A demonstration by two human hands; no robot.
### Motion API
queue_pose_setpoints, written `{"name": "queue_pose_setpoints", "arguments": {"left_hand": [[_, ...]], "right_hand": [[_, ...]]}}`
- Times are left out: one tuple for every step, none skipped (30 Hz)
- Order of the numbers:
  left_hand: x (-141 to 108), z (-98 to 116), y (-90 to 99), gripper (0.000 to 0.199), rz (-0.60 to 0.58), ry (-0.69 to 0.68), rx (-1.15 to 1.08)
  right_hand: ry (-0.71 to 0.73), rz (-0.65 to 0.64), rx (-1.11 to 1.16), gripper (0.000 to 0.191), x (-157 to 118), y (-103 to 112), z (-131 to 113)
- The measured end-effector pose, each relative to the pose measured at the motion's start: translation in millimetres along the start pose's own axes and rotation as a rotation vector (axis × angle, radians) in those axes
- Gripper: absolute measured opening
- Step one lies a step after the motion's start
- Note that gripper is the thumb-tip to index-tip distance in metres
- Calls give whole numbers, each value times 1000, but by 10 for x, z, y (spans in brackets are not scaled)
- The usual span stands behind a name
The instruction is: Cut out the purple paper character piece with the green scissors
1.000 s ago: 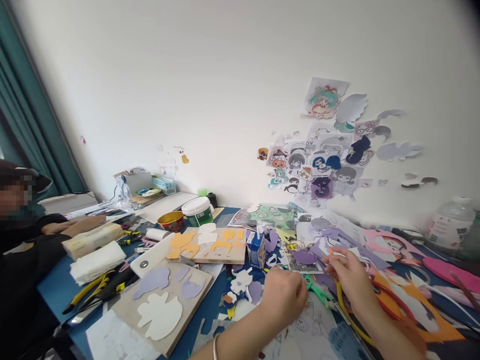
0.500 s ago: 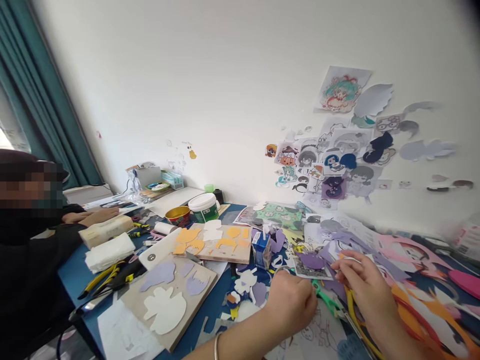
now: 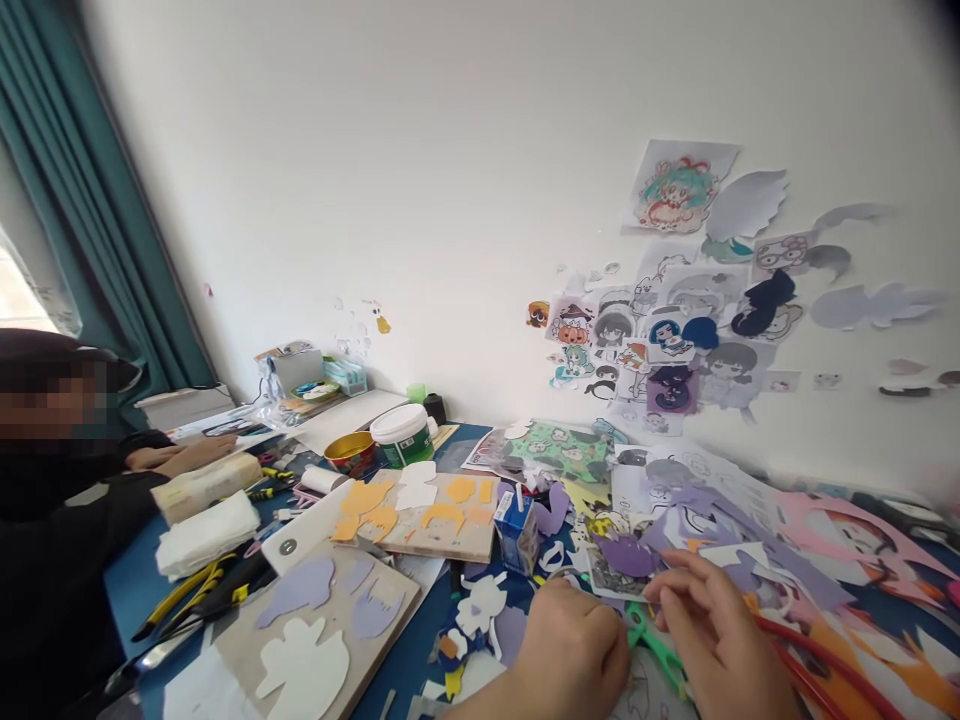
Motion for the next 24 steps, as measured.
{"name": "queue_pose_setpoints", "arguments": {"left_hand": [[4, -4, 2, 22, 7, 7, -7], [9, -6, 5, 22, 13, 12, -12], [14, -5, 8, 22, 21, 12, -17], [18, -1, 10, 21, 32, 10, -23], [20, 5, 9, 21, 38, 8, -31], [20, 12, 7, 21, 46, 8, -41], [17, 20, 2, 22, 53, 9, -51], [10, 28, -5, 22, 59, 13, -63], [0, 35, -13, 22, 60, 18, -76], [-12, 41, -22, 23, 60, 22, -87], [-26, 46, -31, 23, 54, 28, -98], [-39, 50, -38, 24, 44, 35, -106], [-51, 53, -44, 24, 27, 39, -113], [-61, 57, -47, 25, 12, 45, -117], [-69, 61, -44, 25, 4, 48, -123], [-73, 66, -38, 25, 0, 49, -130], [-73, 73, -29, 25, -2, 46, -139], [-71, 82, -17, 25, 0, 40, -147], [-65, 94, -3, 25, 0, 34, -155], [-58, 106, 13, 25, 10, 24, -161], [-50, 119, 29, 26, 21, 12, -168], [-42, 131, 44, 26, 32, 2, -174], [-34, 142, 58, 26, 43, -7, -180], [-27, 150, 68, 26, 49, -15, -186]], "right_hand": [[24, -18, -17, 33, 8, -2, -5], [49, -23, -41, 31, 18, 4, -17], [71, -13, -71, 29, 29, 16, -41], [93, 4, -104, 28, 38, 32, -76], [116, 28, -133, 27, 46, 49, -123], [140, 58, -157, 25, 50, 67, -178], [166, 81, -175, 23, 50, 82, -239], [194, 102, -191, 22, 46, 92, -299], [219, 119, -209, 21, 39, 98, -354], [242, 132, -228, 20, 28, 98, -400], [258, 139, -248, 20, 15, 93, -434], [269, 140, -268, 20, 1, 83, -456], [279, 138, -286, 20, -14, 71, -467], [289, 134, -302, 19, -29, 56, -471], [298, 127, -316, 19, -44, 40, -468], [305, 124, -329, 19, -56, 25, -460], [309, 121, -340, 19, -66, 10, -450], [313, 118, -348, 19, -71, -6, -437], [314, 113, -351, 19, -73, -21, -422], [312, 108, -349, 18, -71, -36, -405], [308, 102, -344, 18, -66, -50, -387], [301, 97, -338, 18, -59, -61, -369], [292, 92, -334, 18, -51, -71, -351], [279, 90, -330, 18, -45, -77, -336]]}}
Point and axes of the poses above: each hand's wrist, its own x-axis towards the middle knuckle, its own y-axis out of the back of the hand, z = x × y, the point moved 2 cm from there along x, towards the middle knuckle, and after that the axes turned 1 degree about -z, right-handed, at the moved point
